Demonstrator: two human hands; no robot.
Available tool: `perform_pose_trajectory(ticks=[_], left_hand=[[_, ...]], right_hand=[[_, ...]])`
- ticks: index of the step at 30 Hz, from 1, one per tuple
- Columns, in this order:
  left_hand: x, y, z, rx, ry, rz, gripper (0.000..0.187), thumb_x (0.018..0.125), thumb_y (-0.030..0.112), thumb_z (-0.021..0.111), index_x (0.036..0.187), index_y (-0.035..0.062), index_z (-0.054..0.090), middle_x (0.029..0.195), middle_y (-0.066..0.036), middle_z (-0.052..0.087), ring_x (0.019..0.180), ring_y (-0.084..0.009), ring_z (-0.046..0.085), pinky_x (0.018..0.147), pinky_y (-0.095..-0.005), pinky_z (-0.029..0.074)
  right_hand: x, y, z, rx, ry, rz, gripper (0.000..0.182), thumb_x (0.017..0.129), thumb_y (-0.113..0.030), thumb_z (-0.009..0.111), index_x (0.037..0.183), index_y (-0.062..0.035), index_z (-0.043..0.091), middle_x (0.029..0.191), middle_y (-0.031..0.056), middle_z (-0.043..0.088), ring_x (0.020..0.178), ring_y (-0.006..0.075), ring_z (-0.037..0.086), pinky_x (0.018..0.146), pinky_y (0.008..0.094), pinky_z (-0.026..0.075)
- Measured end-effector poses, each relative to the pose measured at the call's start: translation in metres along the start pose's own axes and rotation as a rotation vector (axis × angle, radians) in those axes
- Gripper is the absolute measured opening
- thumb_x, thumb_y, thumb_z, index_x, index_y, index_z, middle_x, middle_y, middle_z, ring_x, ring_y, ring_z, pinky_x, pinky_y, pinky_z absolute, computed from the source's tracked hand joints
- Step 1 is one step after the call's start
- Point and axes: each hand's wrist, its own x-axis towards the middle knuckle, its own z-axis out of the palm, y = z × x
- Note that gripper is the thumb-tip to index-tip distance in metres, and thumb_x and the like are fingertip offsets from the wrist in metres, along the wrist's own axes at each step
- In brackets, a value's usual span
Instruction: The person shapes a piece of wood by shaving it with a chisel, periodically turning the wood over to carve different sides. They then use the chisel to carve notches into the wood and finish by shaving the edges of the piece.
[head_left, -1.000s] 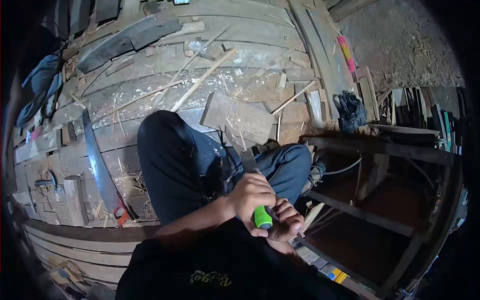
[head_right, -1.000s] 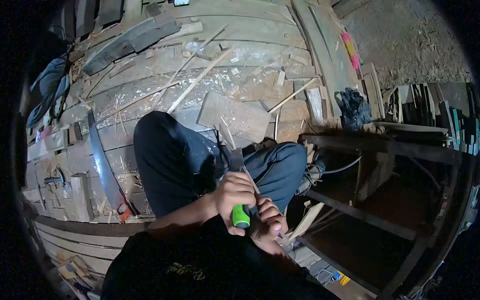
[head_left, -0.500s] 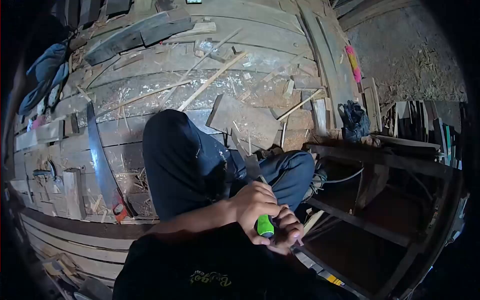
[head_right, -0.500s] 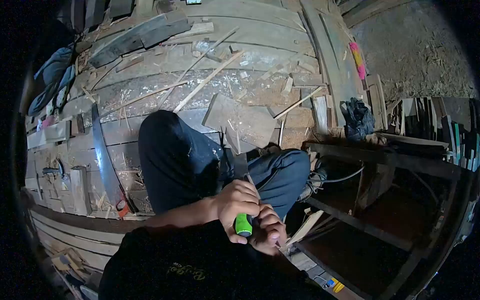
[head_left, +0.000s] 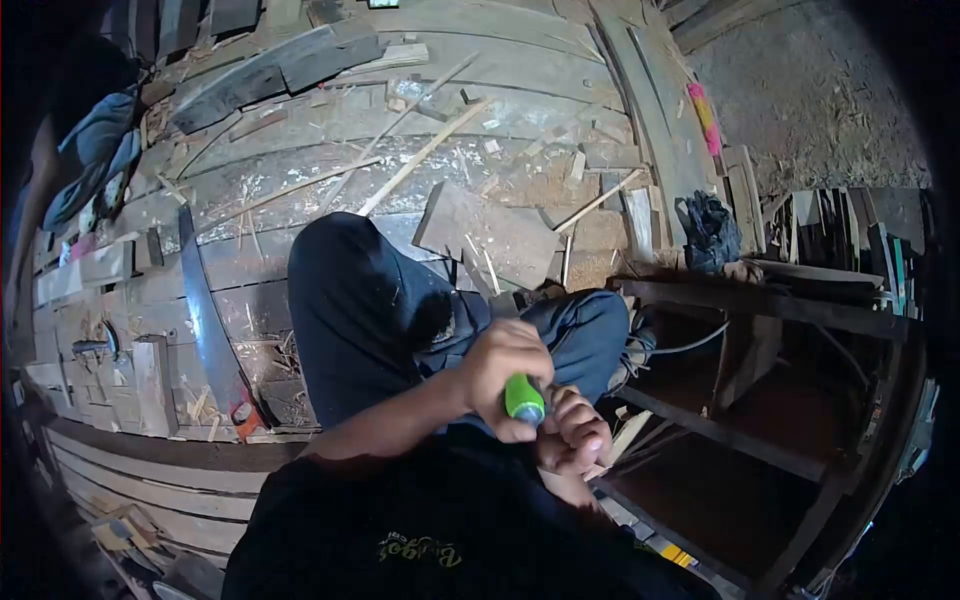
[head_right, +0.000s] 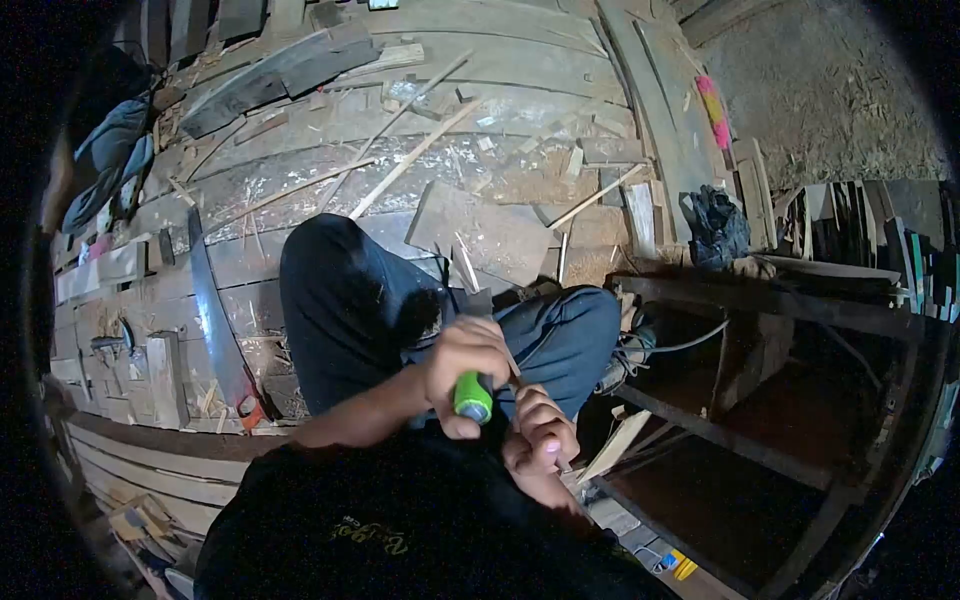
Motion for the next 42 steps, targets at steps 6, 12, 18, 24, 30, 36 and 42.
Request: perform_pose_trajectory(ticks=[6,12,18,24,30,36,42], left_hand=[[-0.003,0.023,0.022,0.099,-0.247,0.028,0.062,0.067,0.067,0.067,0.063,0.0075,0.050,0.059,-0.007,0.050,0.054,-0.0290,0.058,0.059,-0.0375,0.049],[0.002,0.012,0.019,0.074,-0.250,-0.025,0.063,0.067,0.067,0.067,0.061,0.0073,0.049,0.058,-0.007,0.051,0.053,-0.0282,0.058,0.058,-0.0380,0.051],[-0.007,-0.012,0.016,0.181,-0.321,-0.032,0.065,0.061,0.070,0.070,0.066,0.0078,0.053,0.069,-0.009,0.063,0.067,-0.0302,0.066,0.069,-0.0390,0.052],[0.003,-0.025,0.009,0.081,-0.103,0.034,0.066,0.070,0.075,0.064,0.062,0.0104,0.052,0.056,-0.001,0.051,0.048,-0.0236,0.055,0.054,-0.0351,0.046],[0.010,-0.024,-0.035,-0.195,0.202,-0.329,0.065,0.064,0.071,0.068,0.065,0.0078,0.054,0.061,-0.006,0.057,0.052,-0.0251,0.059,0.056,-0.0343,0.047],[0.001,-0.008,0.017,0.117,-0.181,0.035,0.066,0.067,0.072,0.067,0.060,0.0094,0.046,0.055,-0.004,0.047,0.048,-0.0259,0.052,0.054,-0.0357,0.044],[0.004,-0.014,0.006,0.141,-0.199,0.036,0.066,0.066,0.071,0.067,0.062,0.0085,0.049,0.058,-0.005,0.048,0.051,-0.0260,0.054,0.055,-0.0352,0.044]], right_hand=[[0.005,-0.010,-0.013,-0.025,-0.093,0.040,0.040,0.103,-0.026,0.045,0.070,-0.0047,0.039,0.057,0.0042,0.043,0.052,0.0182,0.040,0.056,0.0380,0.037],[0.008,-0.005,-0.013,-0.014,-0.054,-0.004,0.043,0.104,-0.028,0.043,0.067,-0.0066,0.035,0.055,0.0031,0.037,0.051,0.0172,0.034,0.054,0.0370,0.034],[0.012,-0.006,-0.017,-0.035,0.071,0.097,0.039,0.104,-0.037,0.037,0.072,-0.0138,0.034,0.060,-0.0002,0.034,0.056,0.0144,0.030,0.061,0.0358,0.029],[0.025,-0.005,-0.024,0.010,0.056,0.106,0.039,0.103,-0.033,0.039,0.069,-0.0146,0.030,0.056,-0.0006,0.031,0.053,0.0136,0.028,0.059,0.0335,0.029],[0.041,-0.006,-0.009,-0.024,-0.061,0.096,0.044,0.103,-0.033,0.044,0.067,-0.0143,0.030,0.054,-0.0007,0.031,0.050,0.0134,0.028,0.057,0.0339,0.030],[0.033,-0.007,-0.012,-0.033,-0.090,0.078,0.038,0.104,-0.033,0.041,0.071,-0.0147,0.032,0.057,-0.0024,0.031,0.052,0.0119,0.027,0.057,0.0321,0.028],[0.039,-0.004,-0.010,-0.007,-0.010,0.108,0.039,0.103,-0.035,0.041,0.071,-0.0147,0.031,0.059,-0.0017,0.029,0.053,0.0123,0.027,0.058,0.0329,0.028]])
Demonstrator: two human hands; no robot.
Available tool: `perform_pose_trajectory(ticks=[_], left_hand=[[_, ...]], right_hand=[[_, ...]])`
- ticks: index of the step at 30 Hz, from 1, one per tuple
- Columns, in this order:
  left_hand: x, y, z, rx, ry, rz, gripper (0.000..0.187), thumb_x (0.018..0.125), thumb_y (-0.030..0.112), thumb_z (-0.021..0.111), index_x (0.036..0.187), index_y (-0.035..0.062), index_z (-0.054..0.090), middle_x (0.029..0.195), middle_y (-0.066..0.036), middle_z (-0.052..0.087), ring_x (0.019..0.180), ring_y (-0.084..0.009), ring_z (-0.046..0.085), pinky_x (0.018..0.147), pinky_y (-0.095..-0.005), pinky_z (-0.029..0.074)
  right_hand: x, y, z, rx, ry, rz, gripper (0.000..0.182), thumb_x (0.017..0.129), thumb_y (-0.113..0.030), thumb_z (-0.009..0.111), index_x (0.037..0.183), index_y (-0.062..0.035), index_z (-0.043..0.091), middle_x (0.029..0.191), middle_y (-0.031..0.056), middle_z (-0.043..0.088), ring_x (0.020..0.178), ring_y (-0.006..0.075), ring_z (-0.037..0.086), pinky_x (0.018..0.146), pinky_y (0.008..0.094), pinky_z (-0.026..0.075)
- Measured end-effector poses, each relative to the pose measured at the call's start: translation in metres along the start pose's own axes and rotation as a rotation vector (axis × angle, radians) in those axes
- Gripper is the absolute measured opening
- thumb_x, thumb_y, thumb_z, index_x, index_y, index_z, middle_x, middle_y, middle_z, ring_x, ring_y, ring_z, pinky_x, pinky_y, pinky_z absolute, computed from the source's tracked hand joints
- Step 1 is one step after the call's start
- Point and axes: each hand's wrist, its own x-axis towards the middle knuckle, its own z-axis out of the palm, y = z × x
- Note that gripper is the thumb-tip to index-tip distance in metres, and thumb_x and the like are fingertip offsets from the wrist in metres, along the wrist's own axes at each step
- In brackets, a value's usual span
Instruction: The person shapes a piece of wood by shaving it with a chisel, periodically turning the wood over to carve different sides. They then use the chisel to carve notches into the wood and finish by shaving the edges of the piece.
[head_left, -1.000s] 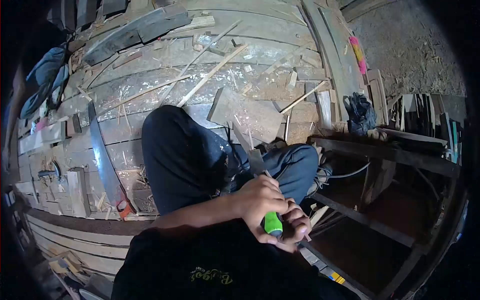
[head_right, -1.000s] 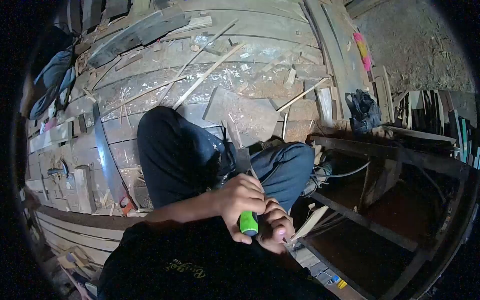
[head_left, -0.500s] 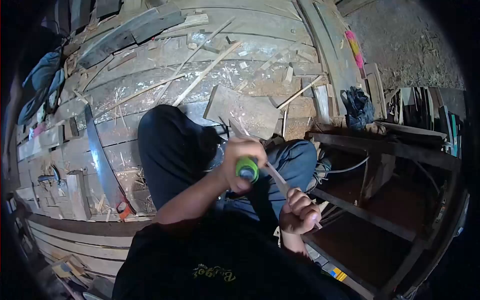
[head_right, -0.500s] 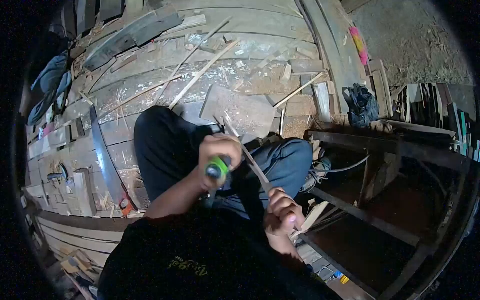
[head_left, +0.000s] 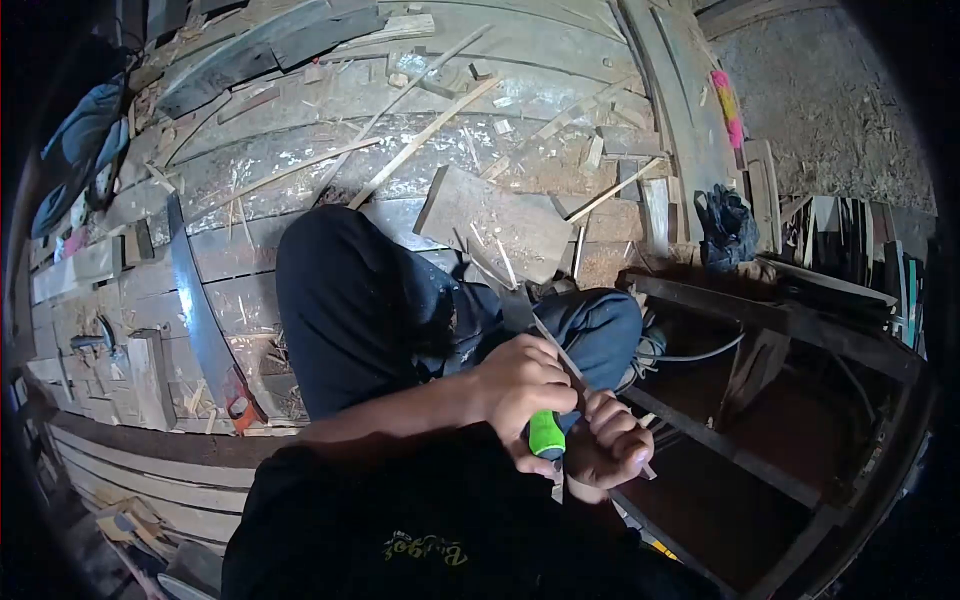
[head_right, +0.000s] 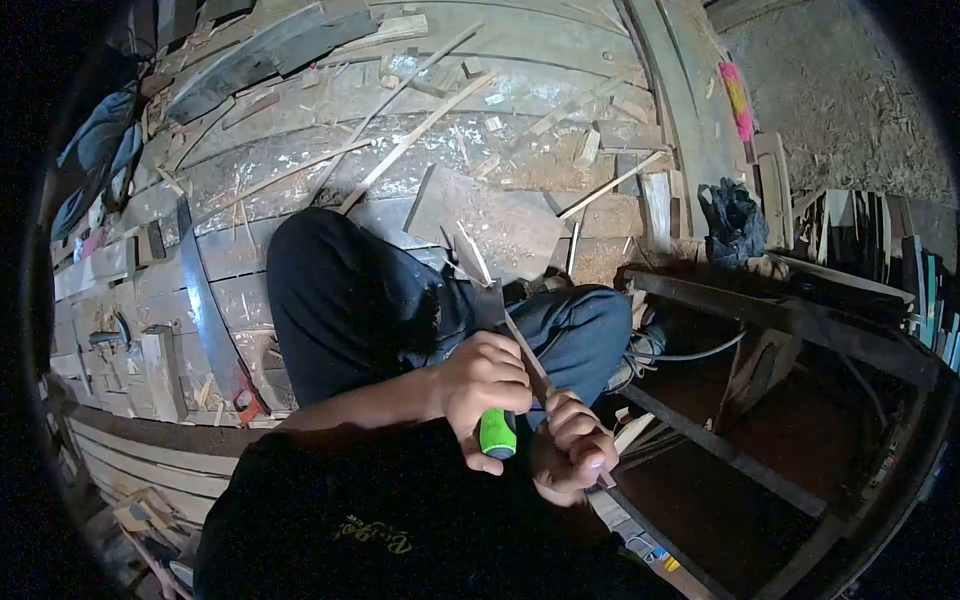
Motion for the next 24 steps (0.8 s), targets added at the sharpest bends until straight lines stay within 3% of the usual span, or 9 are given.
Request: perform_pose_trajectory(ticks=[6,9,11,12,14,18,20,21,24], left_hand=[[-0.004,-0.005,-0.005,-0.001,-0.077,-0.036,0.063,0.062,0.069,0.070,0.065,0.0088,0.052,0.061,-0.005,0.053,0.056,-0.0275,0.059,0.059,-0.0376,0.047],[0.004,-0.010,-0.009,0.017,0.071,-0.112,0.064,0.060,0.071,0.071,0.069,0.0088,0.056,0.070,-0.006,0.063,0.060,-0.0272,0.063,0.060,-0.0357,0.049],[0.002,-0.023,-0.032,-0.052,0.301,-0.181,0.066,0.066,0.074,0.067,0.069,0.0086,0.056,0.067,-0.005,0.061,0.057,-0.0239,0.062,0.057,-0.0327,0.048],[0.001,-0.017,-0.043,-0.248,0.474,-0.406,0.077,0.070,0.084,0.058,0.068,0.0077,0.057,0.063,-0.003,0.058,0.055,-0.0184,0.061,0.054,-0.0291,0.045],[0.003,-0.015,-0.061,-0.425,0.632,-0.472,0.095,0.066,0.096,0.046,0.064,0.0020,0.055,0.058,-0.004,0.055,0.052,-0.0129,0.053,0.050,-0.0264,0.038],[0.008,-0.052,-0.088,-0.756,0.937,-0.293,0.082,0.082,0.083,0.044,0.070,0.0025,0.052,0.053,-0.005,0.048,0.048,-0.0151,0.045,0.050,-0.0290,0.037],[0.015,-0.059,-0.087,-0.733,0.953,-0.353,0.080,0.085,0.082,0.037,0.068,0.0045,0.049,0.051,-0.004,0.044,0.047,-0.0150,0.042,0.048,-0.0292,0.036],[0.024,-0.059,-0.082,-0.658,0.785,-0.276,0.082,0.083,0.084,0.037,0.069,0.0048,0.049,0.052,-0.004,0.044,0.045,-0.0146,0.040,0.047,-0.0288,0.034],[0.033,-0.033,-0.052,-0.388,0.576,-0.437,0.085,0.079,0.084,0.040,0.064,0.0016,0.052,0.054,-0.005,0.048,0.047,-0.0140,0.044,0.047,-0.0273,0.034]], right_hand=[[0.001,-0.003,-0.001,-0.016,0.014,0.027,0.041,0.102,-0.037,0.044,0.070,-0.0145,0.031,0.058,-0.0015,0.029,0.053,0.0131,0.028,0.059,0.0330,0.029],[0.012,-0.007,0.009,-0.067,-0.005,0.029,0.049,0.101,-0.036,0.049,0.063,-0.0143,0.026,0.051,-0.0020,0.025,0.048,0.0127,0.026,0.054,0.0338,0.027],[0.017,-0.007,0.011,-0.044,-0.056,0.010,0.052,0.101,-0.035,0.051,0.061,-0.0135,0.025,0.049,-0.0024,0.024,0.045,0.0118,0.025,0.051,0.0343,0.028],[0.023,-0.005,0.014,-0.031,-0.088,0.000,0.052,0.101,-0.034,0.052,0.061,-0.0131,0.025,0.049,-0.0024,0.024,0.045,0.0116,0.025,0.051,0.0345,0.028],[0.034,-0.003,0.018,-0.022,-0.106,-0.007,0.051,0.100,-0.032,0.053,0.061,-0.0117,0.026,0.049,-0.0022,0.024,0.044,0.0122,0.025,0.050,0.0349,0.029],[0.062,0.005,0.017,0.001,-0.126,0.010,0.047,0.100,-0.029,0.051,0.063,-0.0109,0.029,0.049,-0.0021,0.025,0.044,0.0137,0.026,0.049,0.0343,0.028],[0.072,0.007,0.007,0.053,-0.155,0.054,0.046,0.100,-0.028,0.050,0.063,-0.0116,0.030,0.050,-0.0028,0.025,0.045,0.0130,0.026,0.050,0.0336,0.027],[0.077,0.009,0.004,0.066,-0.139,0.063,0.045,0.100,-0.028,0.050,0.063,-0.0117,0.030,0.051,-0.0030,0.025,0.045,0.0126,0.025,0.050,0.0333,0.027],[0.085,0.015,-0.005,0.125,-0.131,0.087,0.043,0.102,-0.025,0.046,0.064,-0.0114,0.031,0.053,-0.0026,0.026,0.047,0.0112,0.024,0.050,0.0330,0.026]])
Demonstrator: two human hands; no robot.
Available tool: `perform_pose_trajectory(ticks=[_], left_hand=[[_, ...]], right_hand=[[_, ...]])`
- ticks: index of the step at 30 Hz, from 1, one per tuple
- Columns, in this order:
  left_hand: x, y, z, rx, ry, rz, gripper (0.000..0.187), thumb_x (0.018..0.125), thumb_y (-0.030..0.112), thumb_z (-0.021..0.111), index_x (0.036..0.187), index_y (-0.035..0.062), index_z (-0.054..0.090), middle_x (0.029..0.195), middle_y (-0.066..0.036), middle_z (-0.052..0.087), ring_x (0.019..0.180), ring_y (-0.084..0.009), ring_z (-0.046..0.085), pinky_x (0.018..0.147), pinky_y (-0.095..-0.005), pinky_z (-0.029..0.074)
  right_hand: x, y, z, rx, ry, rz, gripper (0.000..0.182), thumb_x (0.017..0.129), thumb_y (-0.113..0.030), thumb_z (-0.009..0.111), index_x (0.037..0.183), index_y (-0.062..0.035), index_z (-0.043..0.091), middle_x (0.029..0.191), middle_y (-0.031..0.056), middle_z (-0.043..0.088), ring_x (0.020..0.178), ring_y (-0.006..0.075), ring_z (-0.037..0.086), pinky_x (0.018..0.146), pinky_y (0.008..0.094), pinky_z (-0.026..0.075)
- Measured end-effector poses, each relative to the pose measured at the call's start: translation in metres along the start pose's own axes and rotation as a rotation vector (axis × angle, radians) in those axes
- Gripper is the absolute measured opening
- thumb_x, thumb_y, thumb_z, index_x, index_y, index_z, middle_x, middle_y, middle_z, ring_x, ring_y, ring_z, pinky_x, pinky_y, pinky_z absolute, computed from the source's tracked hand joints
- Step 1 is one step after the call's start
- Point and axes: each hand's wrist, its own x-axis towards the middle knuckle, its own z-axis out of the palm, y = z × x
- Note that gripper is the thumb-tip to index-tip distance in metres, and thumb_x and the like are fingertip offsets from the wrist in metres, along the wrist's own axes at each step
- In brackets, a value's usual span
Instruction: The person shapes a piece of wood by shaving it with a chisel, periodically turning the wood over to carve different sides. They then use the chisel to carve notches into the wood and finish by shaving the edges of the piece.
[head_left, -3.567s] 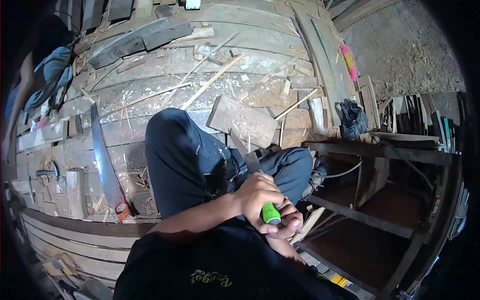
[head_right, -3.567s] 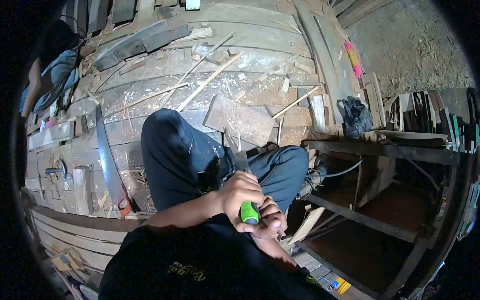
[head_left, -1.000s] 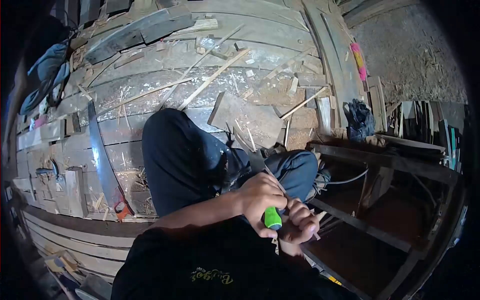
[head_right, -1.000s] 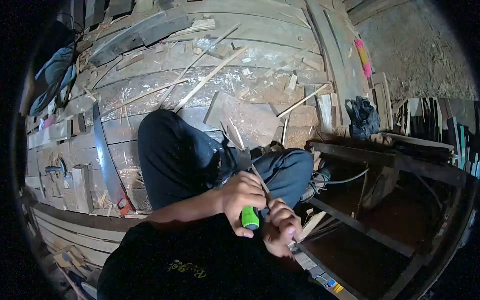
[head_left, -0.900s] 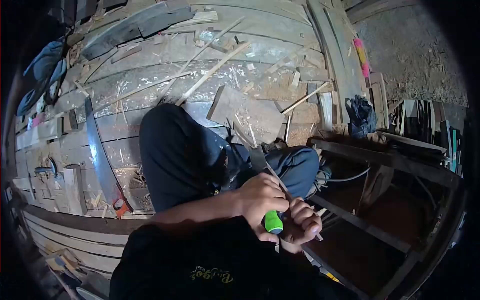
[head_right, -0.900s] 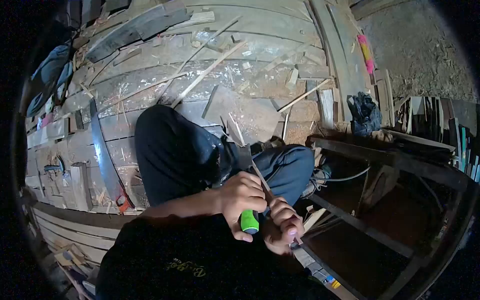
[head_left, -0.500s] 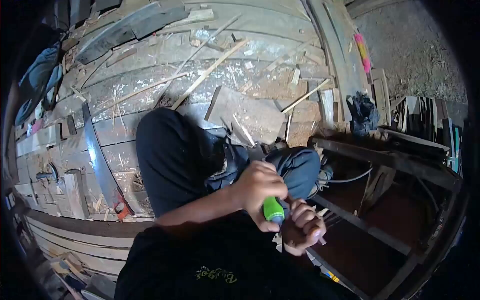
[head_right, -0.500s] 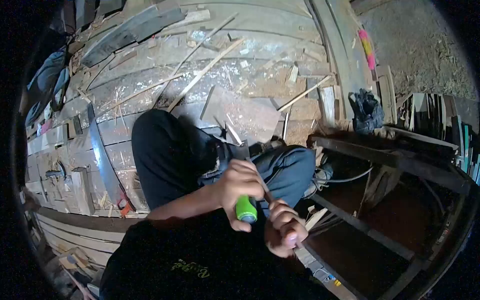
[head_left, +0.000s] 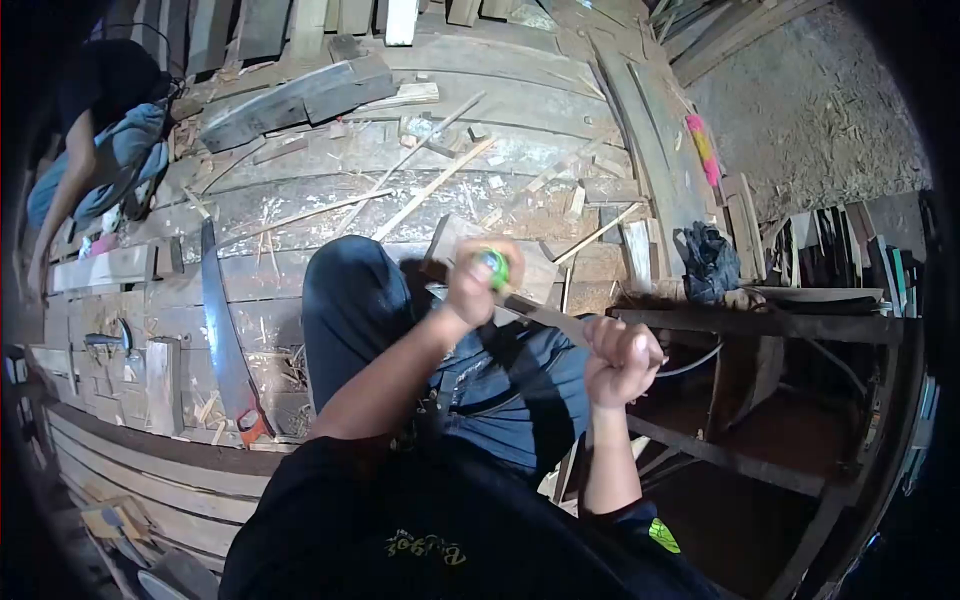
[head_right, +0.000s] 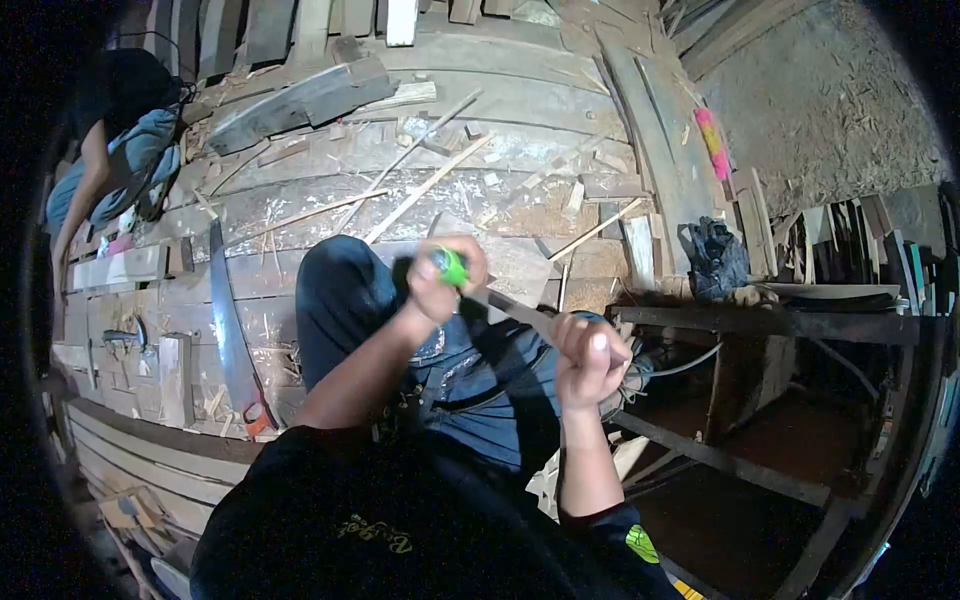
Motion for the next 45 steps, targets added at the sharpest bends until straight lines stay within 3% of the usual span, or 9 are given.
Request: perform_pose_trajectory(ticks=[2,5,15,23,28,32,39,43,45], left_hand=[[-0.018,0.001,0.023,0.180,-0.181,0.138,0.069,0.076,0.071,0.058,0.064,0.0036,0.054,0.058,-0.005,0.055,0.050,-0.0159,0.054,0.049,-0.0279,0.042],[-0.046,0.006,0.049,0.415,-0.488,0.463,0.058,0.070,0.064,0.068,0.065,0.0082,0.055,0.059,-0.006,0.055,0.052,-0.0286,0.058,0.054,-0.0368,0.045],[-0.048,0.006,0.062,0.334,-0.469,0.503,0.055,0.068,0.060,0.070,0.065,0.0082,0.052,0.055,-0.009,0.050,0.051,-0.0322,0.056,0.051,-0.0400,0.044],[-0.036,-0.027,0.016,0.472,-0.448,0.287,0.056,0.069,0.061,0.069,0.065,0.0064,0.055,0.057,-0.011,0.055,0.055,-0.0346,0.061,0.052,-0.0410,0.048],[-0.039,0.011,0.038,0.343,-0.461,0.452,0.056,0.066,0.061,0.070,0.067,0.0076,0.053,0.057,-0.008,0.052,0.052,-0.0316,0.056,0.053,-0.0384,0.044],[-0.059,0.009,0.033,0.383,-0.458,0.417,0.058,0.067,0.064,0.069,0.068,0.0090,0.051,0.059,-0.008,0.052,0.053,-0.0321,0.054,0.053,-0.0394,0.042],[-0.076,0.039,0.018,0.290,-0.338,0.144,0.074,0.077,0.078,0.057,0.067,0.0045,0.052,0.059,-0.007,0.051,0.054,-0.0283,0.055,0.053,-0.0365,0.042],[-0.089,0.073,0.030,0.134,-0.147,-0.029,0.086,0.079,0.085,0.047,0.070,0.0007,0.055,0.060,-0.003,0.052,0.052,-0.0125,0.050,0.050,-0.0266,0.037],[-0.099,0.088,0.033,-0.110,-0.114,-0.135,0.085,0.080,0.086,0.044,0.072,0.0020,0.053,0.058,-0.002,0.049,0.050,-0.0126,0.045,0.049,-0.0270,0.034]], right_hand=[[0.002,0.000,0.004,0.036,0.082,0.035,0.045,0.099,-0.024,0.051,0.063,-0.0092,0.029,0.053,0.0016,0.030,0.048,0.0145,0.026,0.052,0.0344,0.028],[-0.006,-0.002,0.010,-0.035,0.133,0.024,0.045,0.099,-0.025,0.050,0.063,-0.0097,0.029,0.052,0.0015,0.031,0.048,0.0139,0.027,0.051,0.0331,0.028],[-0.032,-0.005,0.003,0.005,0.134,-0.037,0.044,0.100,-0.025,0.049,0.063,-0.0102,0.031,0.053,-0.0005,0.030,0.049,0.0128,0.028,0.052,0.0326,0.027],[-0.020,0.002,0.002,0.048,0.133,-0.039,0.043,0.100,-0.025,0.048,0.065,-0.0120,0.028,0.054,-0.0012,0.026,0.049,0.0131,0.025,0.052,0.0334,0.025],[-0.017,0.001,-0.017,0.091,0.156,0.005,0.044,0.101,-0.027,0.047,0.065,-0.0118,0.028,0.052,-0.0011,0.026,0.049,0.0124,0.024,0.051,0.0329,0.024],[-0.015,0.002,-0.009,0.047,0.149,-0.027,0.043,0.100,-0.027,0.048,0.065,-0.0128,0.028,0.053,-0.0017,0.024,0.050,0.0117,0.024,0.052,0.0335,0.026],[-0.008,0.003,0.010,0.036,0.047,-0.020,0.042,0.100,-0.024,0.048,0.065,-0.0135,0.028,0.054,-0.0035,0.024,0.049,0.0097,0.022,0.051,0.0308,0.022],[-0.017,-0.007,0.014,0.013,-0.061,-0.034,0.045,0.098,-0.024,0.051,0.062,-0.0113,0.028,0.054,-0.0028,0.024,0.048,0.0110,0.022,0.051,0.0322,0.020],[-0.022,-0.040,0.023,0.018,-0.131,-0.159,0.049,0.097,-0.027,0.056,0.060,-0.0093,0.029,0.051,-0.0008,0.028,0.045,0.0133,0.026,0.049,0.0326,0.024]])
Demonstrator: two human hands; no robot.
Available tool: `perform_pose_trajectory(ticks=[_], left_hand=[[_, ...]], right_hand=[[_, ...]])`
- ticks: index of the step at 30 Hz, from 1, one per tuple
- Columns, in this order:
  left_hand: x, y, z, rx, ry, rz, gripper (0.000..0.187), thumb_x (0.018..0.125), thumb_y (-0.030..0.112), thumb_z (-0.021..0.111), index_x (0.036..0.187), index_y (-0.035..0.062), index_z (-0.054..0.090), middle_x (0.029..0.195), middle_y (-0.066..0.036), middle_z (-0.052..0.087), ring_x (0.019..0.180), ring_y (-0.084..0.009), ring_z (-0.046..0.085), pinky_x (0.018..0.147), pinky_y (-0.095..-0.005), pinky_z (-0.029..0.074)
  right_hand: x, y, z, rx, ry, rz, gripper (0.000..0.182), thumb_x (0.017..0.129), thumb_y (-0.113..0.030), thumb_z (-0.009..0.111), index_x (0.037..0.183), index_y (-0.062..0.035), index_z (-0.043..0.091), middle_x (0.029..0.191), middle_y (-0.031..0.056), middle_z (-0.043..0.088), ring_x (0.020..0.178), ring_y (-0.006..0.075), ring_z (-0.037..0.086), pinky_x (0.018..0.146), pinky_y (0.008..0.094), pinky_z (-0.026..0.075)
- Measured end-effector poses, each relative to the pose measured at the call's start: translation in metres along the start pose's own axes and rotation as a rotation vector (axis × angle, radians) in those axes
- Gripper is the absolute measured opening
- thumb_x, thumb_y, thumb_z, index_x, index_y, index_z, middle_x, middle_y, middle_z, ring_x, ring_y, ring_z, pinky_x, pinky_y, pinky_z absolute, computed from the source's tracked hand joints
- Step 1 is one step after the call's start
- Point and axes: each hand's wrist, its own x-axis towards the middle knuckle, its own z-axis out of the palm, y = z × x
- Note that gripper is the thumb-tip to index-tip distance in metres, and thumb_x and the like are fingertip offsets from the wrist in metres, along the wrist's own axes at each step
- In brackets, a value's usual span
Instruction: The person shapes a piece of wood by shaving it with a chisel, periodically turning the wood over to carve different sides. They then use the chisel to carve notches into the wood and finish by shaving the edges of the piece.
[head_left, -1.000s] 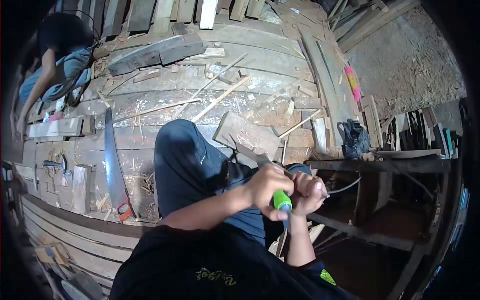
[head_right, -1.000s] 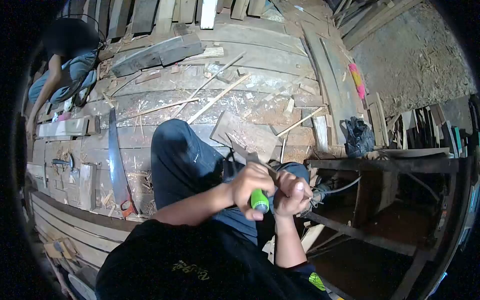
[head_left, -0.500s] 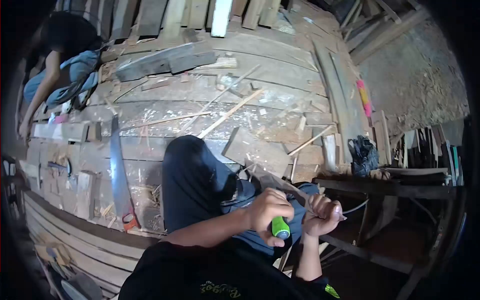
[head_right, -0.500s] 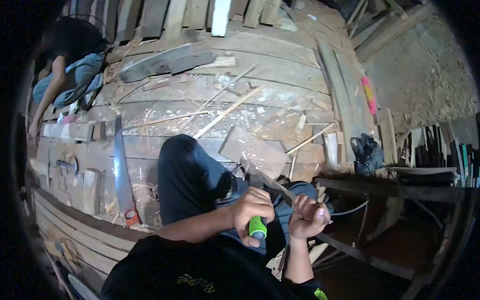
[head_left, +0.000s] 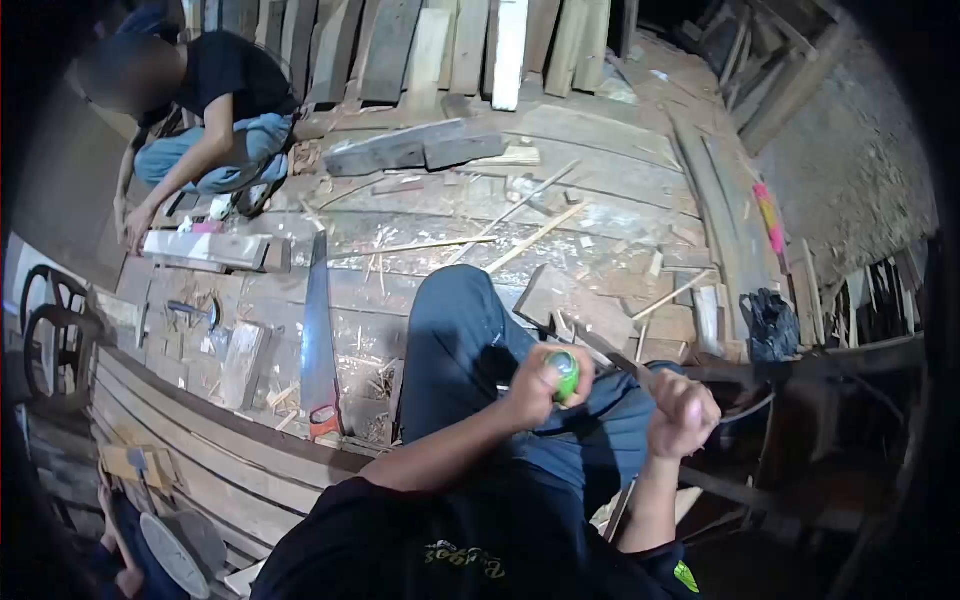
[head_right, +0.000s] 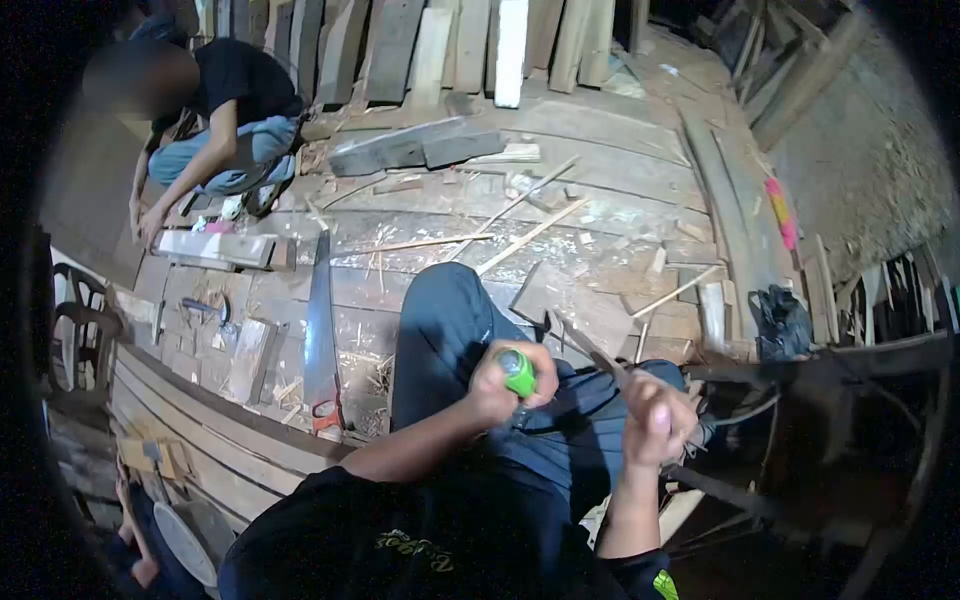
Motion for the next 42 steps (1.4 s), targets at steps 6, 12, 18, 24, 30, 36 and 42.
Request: perform_pose_trajectory(ticks=[6,12,18,24,30,36,42], left_hand=[[-0.005,0.033,0.010,-0.244,0.031,-0.046,0.064,0.089,0.071,0.051,0.089,0.0078,0.049,0.058,0.001,0.041,0.051,-0.0120,0.039,0.057,-0.0287,0.035],[-0.005,0.066,0.054,-0.119,0.064,-0.299,0.033,0.097,0.037,0.061,0.100,0.0048,0.058,0.069,-0.002,0.054,0.051,-0.0080,0.046,0.046,-0.0226,0.037],[0.000,0.082,0.081,0.327,-0.002,-0.214,0.019,0.085,0.015,0.075,0.094,0.0035,0.063,0.070,0.002,0.059,0.059,-0.0046,0.053,0.046,-0.0213,0.039],[0.002,0.092,0.089,0.588,-0.005,0.308,0.017,0.083,0.012,0.075,0.083,0.0024,0.061,0.071,0.003,0.056,0.069,-0.0068,0.052,0.064,-0.0254,0.044],[-0.023,0.113,0.124,0.549,-0.248,0.216,0.008,0.086,0.007,0.071,0.087,0.0039,0.064,0.077,0.000,0.062,0.069,-0.0057,0.056,0.063,-0.0225,0.045],[-0.030,0.132,0.134,0.632,-0.348,0.155,0.014,0.084,0.010,0.072,0.085,0.0020,0.061,0.071,0.002,0.058,0.066,-0.0063,0.054,0.060,-0.0248,0.044],[-0.029,0.181,0.140,0.946,-0.504,0.072,0.027,0.077,0.012,0.082,0.094,0.0014,0.064,0.082,0.001,0.063,0.079,-0.0075,0.057,0.072,-0.0258,0.048]], right_hand=[[0.015,-0.138,0.040,-0.135,-0.693,-0.484,0.047,0.091,-0.029,0.068,0.056,-0.0093,0.044,0.051,0.0017,0.043,0.040,0.0166,0.040,0.049,0.0337,0.042],[-0.036,-0.145,0.078,-0.415,-1.073,-0.732,0.024,0.081,-0.022,0.072,0.068,-0.0116,0.054,0.064,-0.0023,0.038,0.057,0.0158,0.044,0.052,0.0300,0.035],[-0.051,-0.138,0.083,-0.990,-1.470,-0.769,0.020,0.081,-0.025,0.061,0.091,-0.0077,0.060,0.087,0.0046,0.055,0.091,0.0218,0.057,0.092,0.0384,0.043],[0.000,-0.260,0.072,-1.014,-1.051,-0.522,0.043,0.080,-0.028,0.075,0.116,-0.0091,0.062,0.109,0.0084,0.060,0.112,0.0239,0.058,0.104,0.0493,0.037],[0.086,-0.300,0.060,-1.183,-0.619,-0.891,0.033,0.081,-0.013,0.073,0.112,-0.0050,0.066,0.108,0.0106,0.064,0.102,0.0297,0.062,0.098,0.0461,0.042],[0.120,-0.306,0.063,-1.446,-0.803,-0.733,0.032,0.088,-0.027,0.068,0.110,-0.0043,0.064,0.102,0.0142,0.065,0.104,0.0297,0.062,0.102,0.0451,0.041],[0.144,-0.302,0.045,-1.370,-1.053,0.097,0.040,0.082,-0.034,0.076,0.096,0.0008,0.061,0.088,0.0169,0.067,0.083,0.0315,0.065,0.072,0.0389,0.051]])
